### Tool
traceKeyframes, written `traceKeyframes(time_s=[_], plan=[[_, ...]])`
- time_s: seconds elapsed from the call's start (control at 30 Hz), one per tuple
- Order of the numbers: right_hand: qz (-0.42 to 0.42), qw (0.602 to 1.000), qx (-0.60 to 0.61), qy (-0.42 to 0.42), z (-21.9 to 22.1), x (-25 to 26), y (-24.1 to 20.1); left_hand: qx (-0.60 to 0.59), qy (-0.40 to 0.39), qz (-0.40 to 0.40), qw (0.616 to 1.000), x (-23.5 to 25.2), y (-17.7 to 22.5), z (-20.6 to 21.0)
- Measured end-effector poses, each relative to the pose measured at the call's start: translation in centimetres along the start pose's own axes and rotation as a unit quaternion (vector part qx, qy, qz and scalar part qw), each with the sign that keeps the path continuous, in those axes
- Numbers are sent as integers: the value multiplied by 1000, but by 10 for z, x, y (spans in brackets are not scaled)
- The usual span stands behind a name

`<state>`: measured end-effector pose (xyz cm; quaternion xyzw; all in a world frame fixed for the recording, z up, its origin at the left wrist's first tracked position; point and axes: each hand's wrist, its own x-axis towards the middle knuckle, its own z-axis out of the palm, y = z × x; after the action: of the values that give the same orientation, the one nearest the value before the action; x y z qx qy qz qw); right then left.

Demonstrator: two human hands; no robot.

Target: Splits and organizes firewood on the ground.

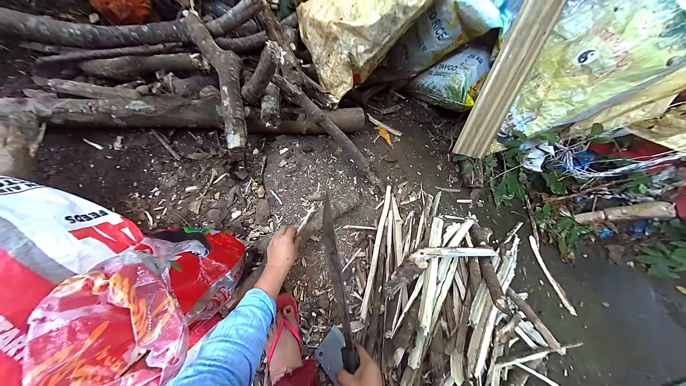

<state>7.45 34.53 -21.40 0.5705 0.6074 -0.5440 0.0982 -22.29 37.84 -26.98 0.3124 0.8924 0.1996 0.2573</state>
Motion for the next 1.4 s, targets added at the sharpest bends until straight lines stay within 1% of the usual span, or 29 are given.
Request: traceKeyframes(time_s=[0.13,0.27,0.4,0.47,0.5,0.57,0.63,0.67,0.7,0.73,0.77,0.8,0.83,0.87,0.9,0.93,1.0,1.07,1.13,1.17,1.23,1.3,1.4], plan=[[1,999,-39,-22,15,23,-18,-42,30,27,998,-13,-17,4],[-5,998,-52,-27,26,35,-19,-78,35,33,996,-22,-31,5],[7,997,-75,-27,23,31,-29,-78,26,39,996,-22,-33,4],[-12,997,-74,-10,17,23,-41,-73,19,37,996,-21,-31,2],[-44,997,-65,14,14,19,-48,-72,20,38,996,-20,-30,1],[-151,985,-23,86,8,9,-63,-73,18,36,997,-20,-28,0],[-267,949,35,163,6,7,-82,-78,27,41,996,-22,-28,1],[-309,929,63,192,7,9,-92,-82,32,45,995,-22,-28,1],[-334,914,87,212,11,13,-100,-88,34,47,994,-23,-28,0],[-333,911,95,222,17,20,-102,-95,33,47,994,-24,-28,-3],[-300,926,78,216,26,28,-99,-104,35,45,993,-25,-29,-6],[-236,954,39,182,34,39,-90,-114,45,46,991,-28,-32,-9],[-141,983,-21,118,40,52,-81,-125,63,47,989,-30,-35,-11],[-45,994,-85,46,45,69,-72,-135,85,45,986,-32,-38,-12],[16,993,-117,0,50,84,-64,-144,106,43,983,-34,-41,-14],[47,990,-132,-19,53,92,-62,-149,120,37,981,-33,-43,-18],[50,989,-136,-23,53,96,-64,-153,112,16,982,-30,-45,-27],[45,989,-138,-30,49,90,-66,-164,61,-14,985,-27,-45,-32],[39,988,-147,-28,42,87,-73,-180,8,-30,983,-13,-37,-34],[37,987,-154,-23,39,84,-75,-177,-23,-35,983,-8,-30,-33],[30,985,-167,-13,33,73,-78,-152,-60,-34,986,-3,-19,-30],[18,985,-173,1,27,60,-79,-151,-65,-28,986,-6,-12,-31],[-3,984,-177,26,20,37,-70,-202,-18,13,979,-32,-6,-32]])
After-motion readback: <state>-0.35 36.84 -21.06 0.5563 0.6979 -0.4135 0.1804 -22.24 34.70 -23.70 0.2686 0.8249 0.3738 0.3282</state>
